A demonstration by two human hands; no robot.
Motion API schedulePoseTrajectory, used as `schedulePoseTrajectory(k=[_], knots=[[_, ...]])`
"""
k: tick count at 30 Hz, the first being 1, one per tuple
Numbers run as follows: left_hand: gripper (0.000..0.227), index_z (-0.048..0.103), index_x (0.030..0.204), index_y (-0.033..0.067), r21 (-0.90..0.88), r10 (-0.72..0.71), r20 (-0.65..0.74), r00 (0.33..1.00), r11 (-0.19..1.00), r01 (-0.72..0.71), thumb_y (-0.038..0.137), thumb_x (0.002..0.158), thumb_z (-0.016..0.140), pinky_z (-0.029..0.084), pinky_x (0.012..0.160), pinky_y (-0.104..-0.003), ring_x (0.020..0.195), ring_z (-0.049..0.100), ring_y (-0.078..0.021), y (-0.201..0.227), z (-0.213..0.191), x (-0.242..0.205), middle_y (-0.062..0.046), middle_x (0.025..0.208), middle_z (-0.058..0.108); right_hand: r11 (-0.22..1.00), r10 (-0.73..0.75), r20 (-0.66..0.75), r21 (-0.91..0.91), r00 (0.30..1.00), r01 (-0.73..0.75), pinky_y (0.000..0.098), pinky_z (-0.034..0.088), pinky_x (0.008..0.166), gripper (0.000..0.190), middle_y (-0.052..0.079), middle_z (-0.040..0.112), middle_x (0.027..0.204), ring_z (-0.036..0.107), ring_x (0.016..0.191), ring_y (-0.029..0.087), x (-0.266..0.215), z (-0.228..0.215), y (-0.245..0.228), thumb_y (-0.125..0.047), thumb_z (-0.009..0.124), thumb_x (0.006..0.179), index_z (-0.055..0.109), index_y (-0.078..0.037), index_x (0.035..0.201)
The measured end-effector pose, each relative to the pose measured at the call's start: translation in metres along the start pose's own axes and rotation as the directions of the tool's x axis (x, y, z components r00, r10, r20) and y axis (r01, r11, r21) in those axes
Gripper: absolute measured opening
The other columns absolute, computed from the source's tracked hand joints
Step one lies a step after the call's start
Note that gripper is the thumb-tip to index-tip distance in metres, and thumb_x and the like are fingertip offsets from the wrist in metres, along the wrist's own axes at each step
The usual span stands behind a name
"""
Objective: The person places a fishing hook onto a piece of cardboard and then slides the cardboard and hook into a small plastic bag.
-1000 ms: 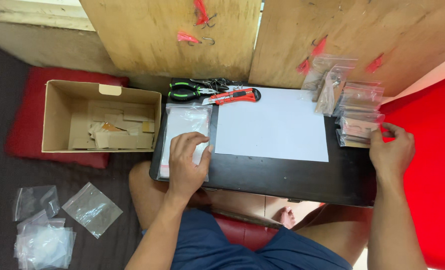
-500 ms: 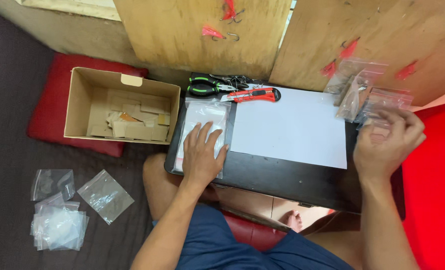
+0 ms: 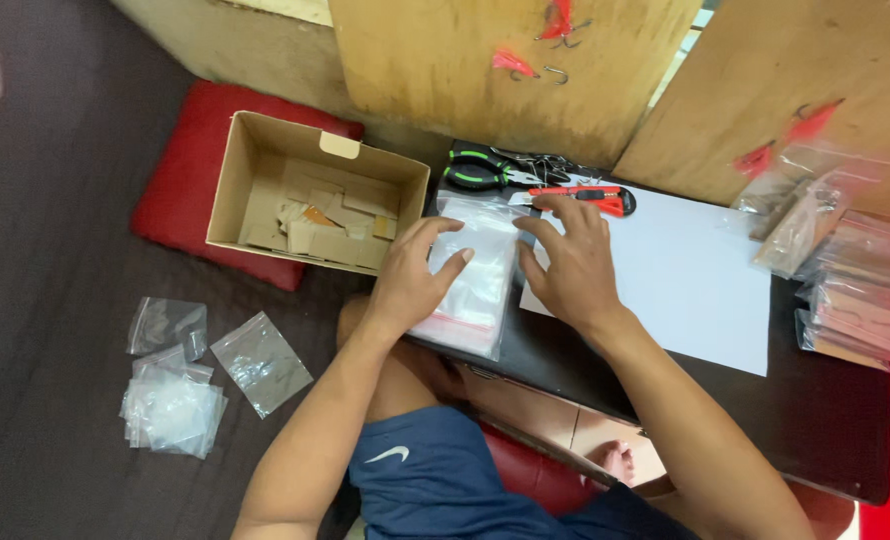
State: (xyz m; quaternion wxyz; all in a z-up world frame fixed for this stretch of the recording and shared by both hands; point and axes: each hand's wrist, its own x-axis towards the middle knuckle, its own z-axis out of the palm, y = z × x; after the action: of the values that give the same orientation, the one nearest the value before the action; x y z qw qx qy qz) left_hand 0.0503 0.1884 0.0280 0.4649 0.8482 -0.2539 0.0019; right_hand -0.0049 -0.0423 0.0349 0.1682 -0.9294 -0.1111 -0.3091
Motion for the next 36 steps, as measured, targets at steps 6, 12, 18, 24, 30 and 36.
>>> schedulePoseTrajectory(k=[6, 12, 18, 24, 30, 36], knots=[[0.085, 0.043, 0.153, 0.0075, 0.311, -0.103, 0.22, 0.97, 0.95, 0.03, 0.042, 0.083, 0.079, 0.033, 0.111, -0.069, 0.146, 0.03, -0.0513, 0.014, -0.009, 0.003, -0.025, 0.158, 0.035, 0.994, 0.102, 0.203, -0.068, 0.974, -0.09, 0.0438, 0.046, 0.088, 0.039, 0.005, 0.06, 0.12, 0.055, 0.106, 0.028, 0.017, 0.048, 0.009, -0.026, 0.077, 0.088, 0.071, -0.018, 0.125], [0.076, 0.041, 0.153, 0.0018, 0.343, -0.125, 0.304, 0.945, 0.939, 0.014, 0.037, 0.093, 0.07, 0.023, 0.117, -0.07, 0.15, 0.02, -0.0536, 0.028, 0.005, -0.007, -0.031, 0.163, 0.022, 0.99, 0.145, 0.318, -0.046, 0.937, -0.137, 0.0404, 0.045, 0.087, 0.027, 0.003, 0.06, 0.112, 0.055, 0.101, 0.024, 0.014, 0.048, 0.017, -0.027, 0.074, 0.092, 0.074, -0.02, 0.117], [0.065, 0.051, 0.141, -0.0021, 0.381, 0.015, 0.165, 0.986, 0.921, -0.077, 0.036, 0.092, 0.07, 0.023, 0.117, -0.07, 0.148, 0.02, -0.0567, 0.028, 0.018, 0.003, -0.033, 0.157, 0.026, 0.97, 0.166, 0.049, -0.19, 0.985, -0.154, 0.0443, 0.051, 0.079, 0.03, 0.006, 0.057, 0.1, 0.06, 0.091, 0.032, 0.034, 0.063, 0.101, -0.028, 0.083, 0.084, 0.075, -0.017, 0.111], [0.078, 0.04, 0.15, 0.0011, 0.372, 0.031, 0.159, 0.987, 0.924, -0.089, 0.048, 0.093, 0.066, 0.02, 0.119, -0.066, 0.149, 0.02, -0.056, 0.033, 0.048, -0.001, -0.032, 0.158, 0.028, 0.916, 0.372, 0.262, -0.259, 0.89, -0.307, 0.0462, 0.05, 0.084, 0.032, 0.005, 0.061, 0.101, 0.06, 0.098, 0.031, 0.059, 0.06, 0.093, -0.046, 0.083, 0.08, 0.073, -0.018, 0.091], [0.077, 0.04, 0.151, 0.0035, 0.34, 0.016, 0.135, 0.991, 0.938, -0.062, 0.047, 0.093, 0.066, 0.017, 0.122, -0.064, 0.151, 0.018, -0.0534, 0.031, 0.049, 0.0, -0.029, 0.159, 0.029, 0.893, 0.393, 0.265, -0.339, 0.881, -0.296, 0.0416, 0.052, 0.081, 0.018, 0.0, 0.061, 0.092, 0.063, 0.093, 0.027, 0.049, 0.074, 0.109, -0.04, 0.077, 0.086, 0.073, -0.022, 0.087], [0.077, 0.042, 0.15, 0.003, 0.309, 0.011, 0.118, 0.993, 0.95, -0.047, 0.044, 0.091, 0.07, 0.018, 0.121, -0.064, 0.151, 0.019, -0.0535, 0.035, 0.047, -0.001, -0.03, 0.158, 0.03, 0.883, 0.461, 0.258, -0.231, 0.849, -0.409, 0.0412, 0.055, 0.077, 0.012, -0.001, 0.072, 0.092, 0.071, 0.093, 0.026, 0.062, 0.029, 0.119, -0.037, 0.074, 0.093, 0.076, -0.027, 0.099]])
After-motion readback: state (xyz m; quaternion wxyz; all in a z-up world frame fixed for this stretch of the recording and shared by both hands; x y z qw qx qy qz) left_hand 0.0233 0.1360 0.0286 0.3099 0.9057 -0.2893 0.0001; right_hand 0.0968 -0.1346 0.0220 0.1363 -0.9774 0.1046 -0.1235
